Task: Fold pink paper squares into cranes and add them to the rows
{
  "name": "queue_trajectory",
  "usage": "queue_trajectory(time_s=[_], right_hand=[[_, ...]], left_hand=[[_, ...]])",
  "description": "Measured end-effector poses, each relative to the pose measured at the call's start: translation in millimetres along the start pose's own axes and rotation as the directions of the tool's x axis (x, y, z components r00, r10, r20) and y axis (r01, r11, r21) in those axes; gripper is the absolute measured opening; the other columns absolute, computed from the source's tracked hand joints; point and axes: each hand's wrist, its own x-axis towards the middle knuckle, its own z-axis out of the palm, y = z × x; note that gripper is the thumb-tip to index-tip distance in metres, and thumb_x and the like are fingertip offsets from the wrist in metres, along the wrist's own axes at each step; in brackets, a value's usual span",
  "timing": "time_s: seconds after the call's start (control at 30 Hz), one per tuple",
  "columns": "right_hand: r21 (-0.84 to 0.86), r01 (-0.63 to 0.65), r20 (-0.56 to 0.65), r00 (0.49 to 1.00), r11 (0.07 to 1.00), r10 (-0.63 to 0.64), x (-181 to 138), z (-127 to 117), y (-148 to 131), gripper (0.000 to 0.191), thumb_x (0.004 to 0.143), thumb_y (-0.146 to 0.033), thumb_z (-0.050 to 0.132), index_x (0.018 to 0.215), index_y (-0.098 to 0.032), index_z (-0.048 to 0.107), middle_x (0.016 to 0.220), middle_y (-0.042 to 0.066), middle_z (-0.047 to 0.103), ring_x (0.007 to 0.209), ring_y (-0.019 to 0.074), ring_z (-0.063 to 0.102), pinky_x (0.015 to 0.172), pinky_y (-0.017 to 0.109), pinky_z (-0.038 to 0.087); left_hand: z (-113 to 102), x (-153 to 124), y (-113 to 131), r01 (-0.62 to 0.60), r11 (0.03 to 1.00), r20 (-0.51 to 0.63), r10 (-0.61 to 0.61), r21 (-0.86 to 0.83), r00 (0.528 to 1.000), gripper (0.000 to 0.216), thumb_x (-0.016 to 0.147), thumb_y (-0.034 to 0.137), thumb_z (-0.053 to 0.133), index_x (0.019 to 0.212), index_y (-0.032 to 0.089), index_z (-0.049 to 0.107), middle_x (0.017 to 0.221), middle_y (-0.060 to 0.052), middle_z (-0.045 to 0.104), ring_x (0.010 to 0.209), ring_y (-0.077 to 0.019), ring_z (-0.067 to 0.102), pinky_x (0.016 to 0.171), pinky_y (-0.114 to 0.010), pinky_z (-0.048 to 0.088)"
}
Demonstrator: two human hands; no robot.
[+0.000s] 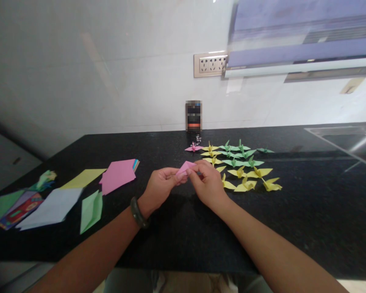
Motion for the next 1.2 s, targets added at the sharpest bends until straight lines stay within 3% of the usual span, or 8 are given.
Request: queue_trajectory(time_s=[0.13, 0.23, 0.3, 0.43, 0.53, 0.67, 0.87, 1.2], right_hand=[[0.017, -0.048, 0.007, 0.999, 0.999, 0.048, 0, 0, 0, 0.005, 0.078, -0.023, 0.055, 0.076, -0.019, 0.058, 0.083, 0.006, 0.058, 0.077, 0.0166, 0.056, 0.057, 0.026, 0.047], [0.057, -0.090, 0.061, 0.994, 0.994, 0.087, 1, -3, 4, 0.031, 0.074, -0.023, 0.059, 0.104, -0.019, 0.053, 0.103, 0.009, 0.055, 0.084, 0.0174, 0.055, 0.056, 0.026, 0.048], [0.055, -0.077, 0.149, 0.986, 0.996, 0.068, 3, -5, 5, 0.037, 0.074, -0.022, 0.059, 0.111, -0.020, 0.052, 0.102, 0.008, 0.058, 0.082, 0.0168, 0.056, 0.061, 0.027, 0.048], [0.036, -0.176, 0.282, 0.946, 0.984, 0.159, 4, -7, 3, 0.013, 0.077, -0.028, 0.056, 0.083, -0.018, 0.063, 0.073, 0.003, 0.064, 0.066, 0.0144, 0.057, 0.058, 0.026, 0.045], [0.143, -0.336, 0.328, 0.903, 0.931, 0.276, 2, -2, -1, 0.019, 0.076, -0.035, 0.057, 0.072, -0.017, 0.060, 0.063, 0.001, 0.060, 0.055, 0.0116, 0.052, 0.051, 0.024, 0.042], [0.268, -0.435, 0.338, 0.878, 0.860, 0.339, -4, 8, -3, 0.025, 0.074, -0.041, 0.060, 0.069, -0.016, 0.056, 0.058, -0.001, 0.057, 0.050, 0.0099, 0.049, 0.047, 0.022, 0.039], [0.340, -0.453, 0.240, 0.889, 0.824, 0.390, -8, 12, 1, 0.026, 0.072, -0.042, 0.062, 0.069, -0.017, 0.055, 0.061, 0.001, 0.061, 0.053, 0.0118, 0.053, 0.050, 0.025, 0.044], [0.346, -0.408, 0.249, 0.908, 0.845, 0.336, -8, 10, -4, 0.027, 0.072, -0.044, 0.062, 0.068, -0.017, 0.060, 0.062, 0.002, 0.063, 0.055, 0.0131, 0.055, 0.053, 0.026, 0.045]], left_hand=[[-3, 3, -2, 0.024, 0.999, -0.031, -0.023, 0.035, 0.999, 0.022, 0.070, 0.033, 0.065, 0.075, 0.012, 0.068, 0.069, -0.006, 0.069, 0.064, -0.0135, 0.061, 0.062, -0.024, 0.047], [-6, 4, -2, 0.021, 0.994, 0.028, -0.024, 0.104, 0.999, 0.021, 0.071, 0.032, 0.064, 0.073, 0.012, 0.068, 0.067, -0.006, 0.068, 0.063, -0.0135, 0.061, 0.062, -0.025, 0.047], [-9, 4, -1, -0.001, 0.984, 0.080, -0.013, 0.176, 0.997, 0.020, 0.071, 0.032, 0.063, 0.072, 0.012, 0.068, 0.067, -0.006, 0.067, 0.063, -0.0137, 0.060, 0.061, -0.024, 0.046], [-9, 4, 2, -0.033, 0.985, 0.031, 0.028, 0.168, 0.999, 0.018, 0.066, 0.029, 0.067, 0.072, 0.012, 0.066, 0.065, -0.005, 0.066, 0.061, -0.0130, 0.058, 0.057, -0.023, 0.044], [-8, 5, 3, -0.037, 0.998, -0.039, 0.039, 0.056, 0.998, 0.016, 0.062, 0.026, 0.070, 0.069, 0.013, 0.064, 0.063, -0.002, 0.063, 0.058, -0.0108, 0.055, 0.056, -0.021, 0.042], [-7, 5, 1, -0.017, 0.997, -0.034, 0.014, -0.078, 0.999, 0.017, 0.059, 0.025, 0.073, 0.069, 0.013, 0.065, 0.063, -0.001, 0.062, 0.059, -0.0101, 0.054, 0.059, -0.022, 0.043], [-5, 5, -1, 0.020, 0.992, -0.008, -0.021, -0.127, 1.000, 0.020, 0.063, 0.030, 0.069, 0.073, 0.013, 0.069, 0.070, -0.004, 0.067, 0.064, -0.0122, 0.057, 0.064, -0.025, 0.045], [-3, 2, 3, -0.058, 0.998, -0.056, 0.056, -0.026, 0.997, 0.016, 0.068, 0.028, 0.065, 0.072, 0.013, 0.068, 0.067, -0.002, 0.065, 0.061, -0.0116, 0.056, 0.061, -0.024, 0.045]])
